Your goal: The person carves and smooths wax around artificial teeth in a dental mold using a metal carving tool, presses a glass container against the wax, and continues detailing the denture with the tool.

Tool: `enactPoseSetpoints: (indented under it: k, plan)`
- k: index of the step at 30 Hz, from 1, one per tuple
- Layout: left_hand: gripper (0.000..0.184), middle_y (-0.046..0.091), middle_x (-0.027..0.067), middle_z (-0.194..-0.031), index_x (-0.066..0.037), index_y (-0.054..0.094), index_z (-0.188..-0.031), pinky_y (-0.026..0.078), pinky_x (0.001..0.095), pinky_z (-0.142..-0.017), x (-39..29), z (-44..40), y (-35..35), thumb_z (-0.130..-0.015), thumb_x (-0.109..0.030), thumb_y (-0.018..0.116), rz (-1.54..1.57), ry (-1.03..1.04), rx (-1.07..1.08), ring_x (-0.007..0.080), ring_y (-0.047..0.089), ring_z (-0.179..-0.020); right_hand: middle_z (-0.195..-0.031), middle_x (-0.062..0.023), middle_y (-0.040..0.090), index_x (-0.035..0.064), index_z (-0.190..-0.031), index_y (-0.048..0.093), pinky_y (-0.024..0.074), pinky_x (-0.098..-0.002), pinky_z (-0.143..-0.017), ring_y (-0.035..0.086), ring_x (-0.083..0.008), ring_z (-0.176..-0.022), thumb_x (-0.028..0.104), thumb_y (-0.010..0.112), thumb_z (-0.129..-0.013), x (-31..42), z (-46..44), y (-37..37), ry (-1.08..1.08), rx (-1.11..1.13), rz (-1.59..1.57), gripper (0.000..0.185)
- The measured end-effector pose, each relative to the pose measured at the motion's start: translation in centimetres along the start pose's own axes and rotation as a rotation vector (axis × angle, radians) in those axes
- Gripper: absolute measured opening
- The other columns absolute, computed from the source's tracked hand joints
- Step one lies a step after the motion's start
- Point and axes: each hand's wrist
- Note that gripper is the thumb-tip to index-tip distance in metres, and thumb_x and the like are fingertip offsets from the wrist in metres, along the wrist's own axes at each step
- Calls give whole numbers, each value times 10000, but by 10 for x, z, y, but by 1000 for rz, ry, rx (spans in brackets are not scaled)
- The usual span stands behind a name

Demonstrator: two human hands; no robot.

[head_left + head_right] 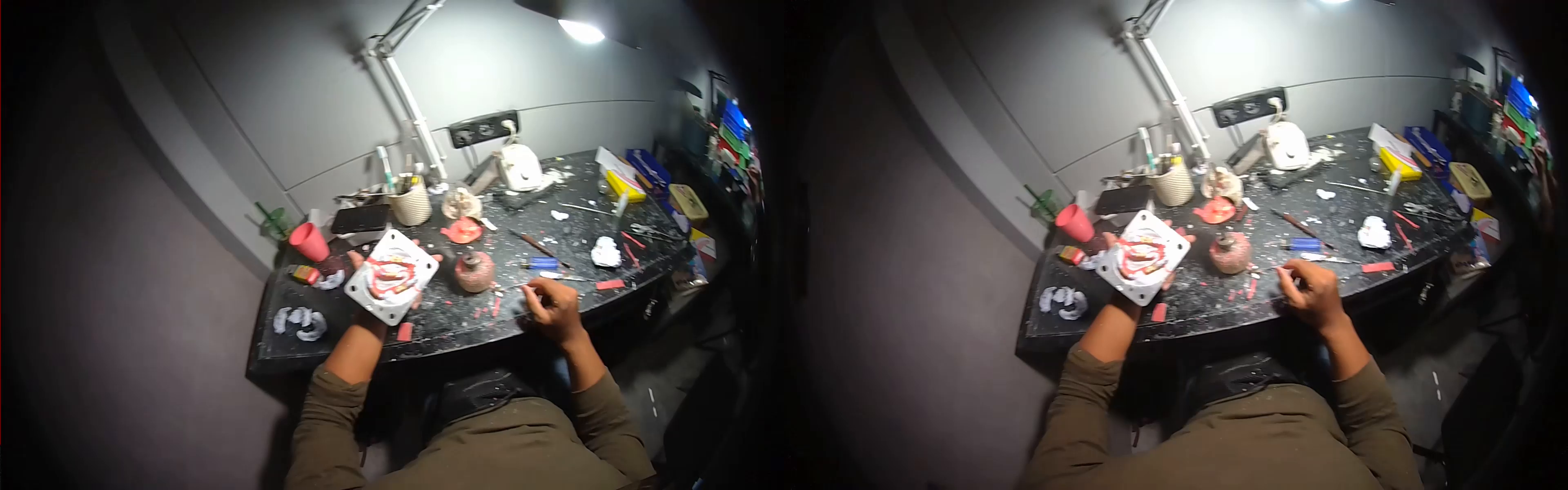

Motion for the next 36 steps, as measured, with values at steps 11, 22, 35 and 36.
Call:
enactPoseSetpoints:
  k: [11,22,35,36]
  plan:
    - [637,528,193,-1551,-51,407,-1568,620,472,-467,5,7,-21,-1074,-446,475,-337,109,-294,373,670,-1219,-835,-102,749,9,-1028,744,507,-311,-605,663,-166,-636,57,765,-916,-9,-33,-44,283,-169,111,124]
    - [815,618,271,-761,68,562,-1246,546,342,-430,18,17,32,-932,-682,609,-310,23,-437,307,605,-541,-882,-156,679,19,-957,745,528,-446,-767,683,-367,-868,-57,798,-784,-27,-28,-100,385,310,538,196]
    - [939,103,396,-1699,-31,161,-1684,172,796,-1236,25,5,60,-1052,-662,451,-114,-68,-495,598,134,-1569,-866,-172,576,-38,-946,594,472,-420,-768,584,-346,-816,-148,619,-858,-15,-42,-105,503,398,488,143]
    - [866,180,381,-1690,-113,147,-1703,152,800,-1232,26,8,54,-1068,-651,384,73,-18,-333,572,154,-1579,-871,-156,567,-42,-964,600,479,-392,-741,585,-308,-792,-160,595,-862,-8,-46,-104,559,368,449,156]
Point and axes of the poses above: each hand's wrist, its own z-axis away from the middle knuckle, its own y-axis out of the palm, x = y × z
